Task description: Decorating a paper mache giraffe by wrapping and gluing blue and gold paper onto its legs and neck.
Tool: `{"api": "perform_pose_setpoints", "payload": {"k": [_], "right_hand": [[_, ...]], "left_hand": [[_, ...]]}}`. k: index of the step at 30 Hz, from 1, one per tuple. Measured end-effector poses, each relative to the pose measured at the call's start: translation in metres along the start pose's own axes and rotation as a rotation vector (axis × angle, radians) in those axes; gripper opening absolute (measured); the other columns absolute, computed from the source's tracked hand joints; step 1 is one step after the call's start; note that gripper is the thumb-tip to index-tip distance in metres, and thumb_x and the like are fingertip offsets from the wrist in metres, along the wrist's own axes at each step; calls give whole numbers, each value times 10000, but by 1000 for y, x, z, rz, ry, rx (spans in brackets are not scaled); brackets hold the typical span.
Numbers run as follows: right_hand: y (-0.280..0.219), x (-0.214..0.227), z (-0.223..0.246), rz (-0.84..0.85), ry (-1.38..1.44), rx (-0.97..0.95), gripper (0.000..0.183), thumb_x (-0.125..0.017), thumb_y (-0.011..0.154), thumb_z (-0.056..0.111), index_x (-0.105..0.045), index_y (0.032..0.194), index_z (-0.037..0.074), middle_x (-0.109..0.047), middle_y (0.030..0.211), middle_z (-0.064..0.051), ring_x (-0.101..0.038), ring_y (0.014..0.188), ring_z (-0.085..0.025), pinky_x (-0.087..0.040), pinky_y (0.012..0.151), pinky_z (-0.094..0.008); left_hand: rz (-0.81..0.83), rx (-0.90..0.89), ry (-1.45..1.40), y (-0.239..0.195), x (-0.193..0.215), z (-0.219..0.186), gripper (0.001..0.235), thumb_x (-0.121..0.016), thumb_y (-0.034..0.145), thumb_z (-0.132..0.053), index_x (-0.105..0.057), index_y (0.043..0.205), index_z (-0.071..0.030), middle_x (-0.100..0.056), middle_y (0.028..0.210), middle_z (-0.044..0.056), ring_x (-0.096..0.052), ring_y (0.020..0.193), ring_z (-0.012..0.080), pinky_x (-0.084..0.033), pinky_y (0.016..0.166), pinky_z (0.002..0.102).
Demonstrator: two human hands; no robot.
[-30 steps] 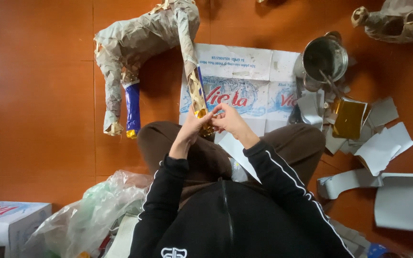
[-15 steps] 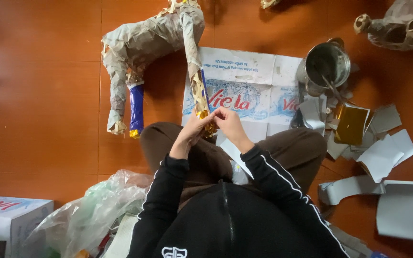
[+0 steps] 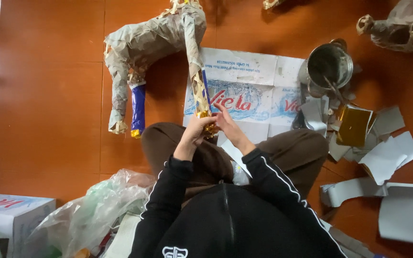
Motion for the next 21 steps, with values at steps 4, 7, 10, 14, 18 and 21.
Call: {"api": "perform_pose_setpoints", "payload": {"k": [4,7,10,14,18,21], "right_hand": [[-18,-10,12,201,-374,146,997,-741,818,91,-123,1592,202,-479,1385,-294,-560,1162,-438,-506,959,-544],[-13,-11,18,138,-688,384,1055,-818,726,176,-195,1577,140,-553,1274,-278,-604,1102,-456,-507,949,-542],[-10,-12,21,120,-833,546,1070,-807,704,247,-212,1582,108,-535,1304,-243,-562,1162,-436,-463,1010,-517],[-22,1,32,197,-1031,235,1005,-805,778,352,-221,1574,167,-529,1327,-280,-535,1203,-486,-446,1011,-610],[-23,87,-76,263,-1562,-198,850,-672,863,569,-301,1547,225,-592,1348,-186,-583,1232,-396,-470,999,-587],[-37,112,-119,328,-1838,-407,914,-578,828,720,-239,1558,287,-666,1255,-117,-638,1167,-342,-459,959,-549]], "left_hand": [[-40,-33,-25,4,3,5,500,-832,704,33,-505,1070,-61,-658,837,120,-683,626,263,-613,533,423],[-59,-15,-21,9,11,12,506,-836,714,21,-510,1090,-67,-647,828,115,-676,611,265,-618,529,410],[-70,-2,21,15,16,13,508,-828,729,-11,-514,1121,-82,-616,797,104,-659,567,256,-609,480,393],[-64,-15,18,9,9,5,511,-802,746,-12,-506,1160,-65,-564,790,108,-641,560,271,-598,481,402],[-52,-28,5,-1,6,-7,553,-793,740,-3,-496,1201,-67,-543,792,112,-632,575,256,-598,491,370],[-30,-3,-54,8,10,-5,603,-843,734,-30,-454,1191,-84,-542,820,153,-654,556,316,-614,510,435]]}}
Point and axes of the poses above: each hand's wrist, its own y-axis towards the middle knuckle, its own x-axis out of the back of the hand, z = x × y, the point moved 4 cm from there along y, towards the middle knuckle
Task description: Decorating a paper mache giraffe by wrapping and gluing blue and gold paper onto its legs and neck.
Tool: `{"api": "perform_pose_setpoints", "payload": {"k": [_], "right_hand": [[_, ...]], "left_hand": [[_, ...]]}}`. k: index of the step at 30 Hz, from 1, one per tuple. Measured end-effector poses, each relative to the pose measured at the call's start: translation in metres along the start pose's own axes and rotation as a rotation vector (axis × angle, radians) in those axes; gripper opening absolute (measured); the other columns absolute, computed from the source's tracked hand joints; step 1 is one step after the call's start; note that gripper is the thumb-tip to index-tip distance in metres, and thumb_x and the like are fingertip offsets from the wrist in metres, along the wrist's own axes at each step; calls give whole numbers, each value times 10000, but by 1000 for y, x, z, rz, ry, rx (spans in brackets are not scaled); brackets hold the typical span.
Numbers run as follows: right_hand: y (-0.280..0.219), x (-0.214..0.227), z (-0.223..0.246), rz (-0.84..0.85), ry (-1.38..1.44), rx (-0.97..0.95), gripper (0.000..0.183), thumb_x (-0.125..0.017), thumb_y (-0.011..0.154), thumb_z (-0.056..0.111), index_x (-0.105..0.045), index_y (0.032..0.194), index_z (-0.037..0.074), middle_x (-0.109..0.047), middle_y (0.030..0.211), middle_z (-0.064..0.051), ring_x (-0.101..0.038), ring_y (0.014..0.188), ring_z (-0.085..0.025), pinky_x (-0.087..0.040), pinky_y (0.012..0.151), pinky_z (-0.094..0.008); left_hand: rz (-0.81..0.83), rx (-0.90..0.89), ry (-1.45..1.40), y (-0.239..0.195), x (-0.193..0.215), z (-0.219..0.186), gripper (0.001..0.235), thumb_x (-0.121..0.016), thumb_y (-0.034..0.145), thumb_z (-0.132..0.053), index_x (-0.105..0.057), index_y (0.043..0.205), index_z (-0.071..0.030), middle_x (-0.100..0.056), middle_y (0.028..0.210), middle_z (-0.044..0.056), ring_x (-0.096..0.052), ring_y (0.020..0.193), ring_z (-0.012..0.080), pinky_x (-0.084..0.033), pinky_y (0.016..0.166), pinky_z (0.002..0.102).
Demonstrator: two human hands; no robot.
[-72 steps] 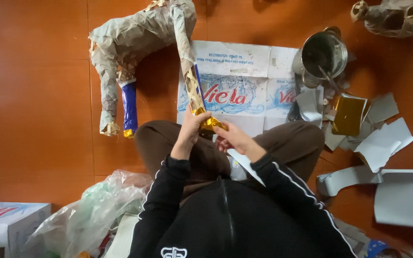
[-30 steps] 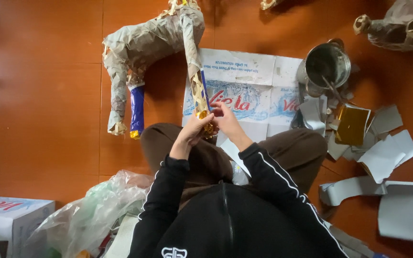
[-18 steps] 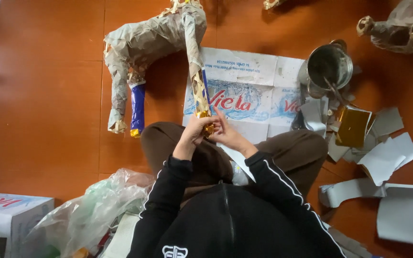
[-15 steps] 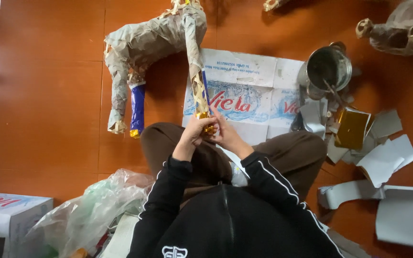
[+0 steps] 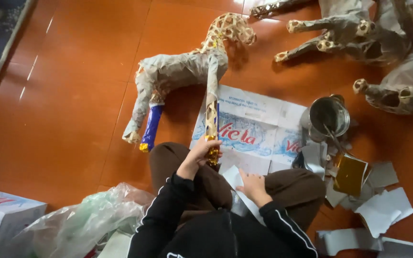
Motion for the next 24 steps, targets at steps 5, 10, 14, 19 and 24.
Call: {"api": "perform_pose_setpoints", "payload": {"k": [5,10,14,19,24], "right_hand": [[-32,16,-7,-485,821,-66,522,-695,871,276,-554,1365,178,-703,1100,-265,-655,1073,-463,-517,916,-552],[-21,-7,-15,-552,720,-138,296,-620,933,405,-645,1171,231,-740,963,-141,-711,947,-358,-566,815,-468],[-51,31,-1,-433,745,-128,504,-435,1011,148,-341,1506,124,-659,1163,-309,-651,1071,-468,-519,936,-559],[-103,119,-19,-499,862,-199,607,-448,982,75,-244,1553,89,-630,1143,-377,-615,1100,-508,-477,983,-601],[-84,158,-121,-841,1036,-328,648,-719,847,87,-467,1436,-7,-653,1174,-294,-622,1117,-413,-511,939,-499]], "left_hand": [[27,-5,64,8,2,5,630,-847,806,-271,-419,1221,-63,-558,767,167,-672,587,354,-610,521,482],[-3,1,48,4,6,6,636,-827,832,-394,-432,1233,-97,-592,730,157,-688,572,316,-631,508,454],[-1,-3,55,-2,4,4,553,-787,870,-377,-446,1229,-131,-593,680,156,-673,542,287,-626,494,422],[-2,-19,110,-40,-20,-17,464,-755,898,-303,-456,1178,-88,-590,658,150,-651,501,257,-600,444,395],[33,-1,139,-30,-10,2,556,-726,919,-282,-425,1330,-58,-617,717,204,-648,491,278,-596,421,421]]}}
Point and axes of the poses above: each hand's wrist, its own y-axis towards the middle knuckle, its own x-axis out of the back of the hand, z = x × y, the point moved 4 cm from there along y, towards the middle knuckle
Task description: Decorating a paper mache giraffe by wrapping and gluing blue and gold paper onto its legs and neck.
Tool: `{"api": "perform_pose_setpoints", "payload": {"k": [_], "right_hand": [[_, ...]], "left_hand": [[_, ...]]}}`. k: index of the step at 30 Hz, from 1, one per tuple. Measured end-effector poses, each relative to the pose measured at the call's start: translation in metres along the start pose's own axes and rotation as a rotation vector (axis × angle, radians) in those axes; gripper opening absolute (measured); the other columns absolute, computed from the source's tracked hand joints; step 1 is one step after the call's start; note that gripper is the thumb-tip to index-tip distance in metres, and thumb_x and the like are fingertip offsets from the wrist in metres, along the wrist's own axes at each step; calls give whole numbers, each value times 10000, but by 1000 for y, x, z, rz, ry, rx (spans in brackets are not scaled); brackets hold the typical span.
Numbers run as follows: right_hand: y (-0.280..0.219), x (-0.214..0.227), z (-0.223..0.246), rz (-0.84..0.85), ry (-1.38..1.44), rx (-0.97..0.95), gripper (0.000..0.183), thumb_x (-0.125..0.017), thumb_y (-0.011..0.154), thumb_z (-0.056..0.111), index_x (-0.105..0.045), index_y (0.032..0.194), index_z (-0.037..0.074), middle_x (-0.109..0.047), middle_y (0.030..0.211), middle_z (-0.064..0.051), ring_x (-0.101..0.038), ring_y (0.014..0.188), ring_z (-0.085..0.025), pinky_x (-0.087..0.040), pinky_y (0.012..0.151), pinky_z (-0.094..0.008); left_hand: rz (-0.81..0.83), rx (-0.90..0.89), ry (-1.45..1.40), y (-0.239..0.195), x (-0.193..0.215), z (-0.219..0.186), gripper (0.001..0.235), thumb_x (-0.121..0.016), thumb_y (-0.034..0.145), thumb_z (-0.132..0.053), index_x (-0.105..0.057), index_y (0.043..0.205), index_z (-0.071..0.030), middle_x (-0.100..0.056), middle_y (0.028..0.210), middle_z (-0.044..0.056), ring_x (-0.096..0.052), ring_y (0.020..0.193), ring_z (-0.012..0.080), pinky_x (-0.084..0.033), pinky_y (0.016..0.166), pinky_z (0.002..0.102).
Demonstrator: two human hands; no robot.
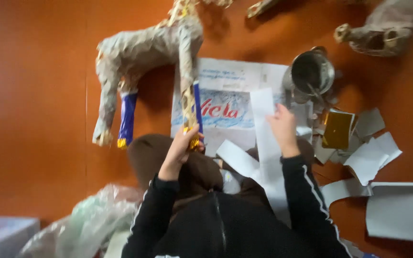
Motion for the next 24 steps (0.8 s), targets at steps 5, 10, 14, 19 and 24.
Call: {"api": "perform_pose_setpoints", "payload": {"k": [5,10,14,19,24], "right_hand": [[110,37,-51,-120,-36,8,152,-735,823,299,-746,946,210,-718,839,-35,-703,873,-228,-533,763,-366],[178,58,-56,-346,-472,118,150,-630,838,84,-718,946,31,-693,863,-151,-700,875,-346,-563,748,-443],[171,43,-19,-187,-812,74,101,-668,814,21,-729,893,4,-644,957,-159,-677,926,-365,-583,767,-464],[188,-8,-64,19,-261,-111,341,-539,823,48,-575,1155,-25,-556,1214,-268,-575,1140,-470,-491,968,-548],[218,-44,-134,190,-195,-121,448,-379,903,71,-470,1340,36,-594,1262,-315,-547,1217,-454,-441,1040,-532]], "left_hand": [[-64,71,-119,-7,0,1,647,-717,887,-208,-377,1422,-75,-594,1174,281,-670,903,397,-572,812,561],[-49,183,-162,1,5,7,614,-694,888,-157,-372,1410,-137,-558,1281,265,-612,1045,431,-495,928,615],[-21,194,-168,13,22,21,464,-703,878,-143,-476,1282,-171,-649,1038,276,-689,836,412,-592,762,539],[-17,150,-150,0,2,5,367,-707,890,-170,-574,1231,-182,-592,742,120,-618,590,250,-576,520,383],[-48,181,-123,8,4,7,522,-552,968,-479,-543,1388,-170,-570,704,86,-620,530,187,-580,485,351]]}}
Point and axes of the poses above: each hand's wrist, its own y-axis towards the middle knuckle, its own x-axis out of the back of the hand, z = x × y, the point moved 4 cm from there along y, towards the middle knuckle
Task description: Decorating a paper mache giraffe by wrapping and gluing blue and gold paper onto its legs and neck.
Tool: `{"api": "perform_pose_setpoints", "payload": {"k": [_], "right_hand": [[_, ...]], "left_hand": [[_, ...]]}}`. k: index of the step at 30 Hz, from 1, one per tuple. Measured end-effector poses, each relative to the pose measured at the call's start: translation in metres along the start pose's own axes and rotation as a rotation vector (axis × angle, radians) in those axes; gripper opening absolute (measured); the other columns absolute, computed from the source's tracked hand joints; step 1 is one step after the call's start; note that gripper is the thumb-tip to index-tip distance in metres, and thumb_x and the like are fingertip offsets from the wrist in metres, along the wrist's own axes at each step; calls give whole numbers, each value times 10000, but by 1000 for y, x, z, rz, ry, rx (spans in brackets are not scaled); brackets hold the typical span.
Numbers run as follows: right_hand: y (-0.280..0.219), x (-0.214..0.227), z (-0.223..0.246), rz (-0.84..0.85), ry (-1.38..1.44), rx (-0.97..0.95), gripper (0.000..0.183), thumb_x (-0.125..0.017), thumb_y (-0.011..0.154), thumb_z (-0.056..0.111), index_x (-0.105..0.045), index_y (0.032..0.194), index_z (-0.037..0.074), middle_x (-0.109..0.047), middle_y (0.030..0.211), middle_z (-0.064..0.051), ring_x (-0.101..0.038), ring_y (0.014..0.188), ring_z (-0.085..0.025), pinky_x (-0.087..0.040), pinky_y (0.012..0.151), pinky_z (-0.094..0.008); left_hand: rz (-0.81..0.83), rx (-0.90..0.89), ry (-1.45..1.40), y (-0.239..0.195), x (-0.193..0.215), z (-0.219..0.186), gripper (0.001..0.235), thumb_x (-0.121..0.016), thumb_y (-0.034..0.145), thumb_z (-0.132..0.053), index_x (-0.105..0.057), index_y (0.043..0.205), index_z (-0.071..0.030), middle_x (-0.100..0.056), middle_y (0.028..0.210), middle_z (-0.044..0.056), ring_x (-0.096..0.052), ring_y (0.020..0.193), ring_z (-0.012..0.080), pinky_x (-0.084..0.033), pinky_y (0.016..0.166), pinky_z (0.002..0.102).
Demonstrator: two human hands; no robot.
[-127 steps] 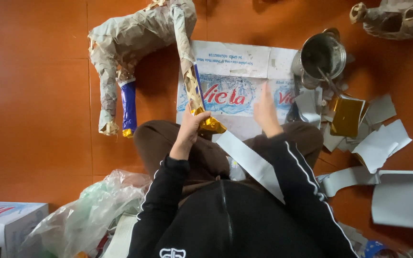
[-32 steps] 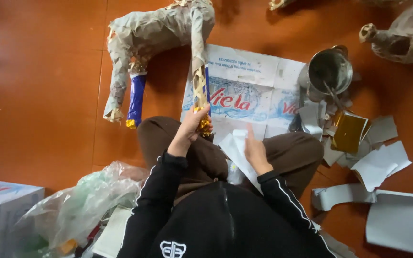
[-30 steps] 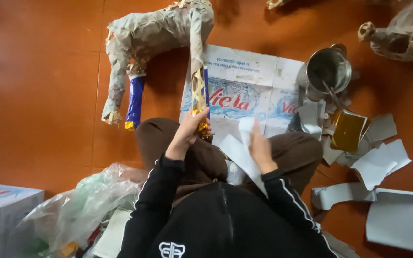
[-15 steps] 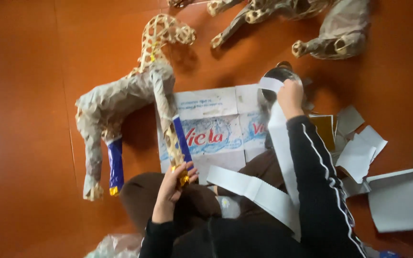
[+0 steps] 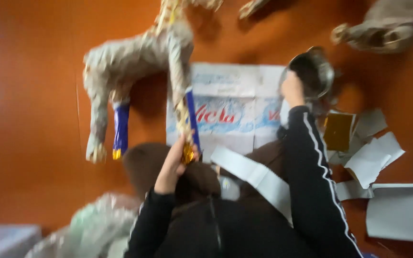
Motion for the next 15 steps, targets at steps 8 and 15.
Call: {"api": "perform_pose_setpoints", "payload": {"k": [8,15], "right_hand": [[-201,47,154,-447,392,681,333,-417,973,-132,-551,1256,-246,-534,1219,-479,-480,1207,-549,-365,1046,-563],[-323,-57,242,-117,414,1110,519,-361,912,-111,-585,1353,47,-507,1415,-141,-342,1416,-278,-238,1194,-439]], "left_hand": [[139,-176,-198,-12,1,-12,875,-414,933,-717,-226,1556,-132,-386,1453,362,-462,1259,573,-416,954,717],[-14,-346,-148,-41,46,-24,677,-395,967,-691,-444,1358,-140,-566,1260,163,-544,1205,325,-439,971,476]]}}
Point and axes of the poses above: each hand's wrist, its own y-axis towards the middle knuckle, its own x-axis out of the back of the hand, z = x × y, the point moved 4 cm from there along y, towards the middle knuckle
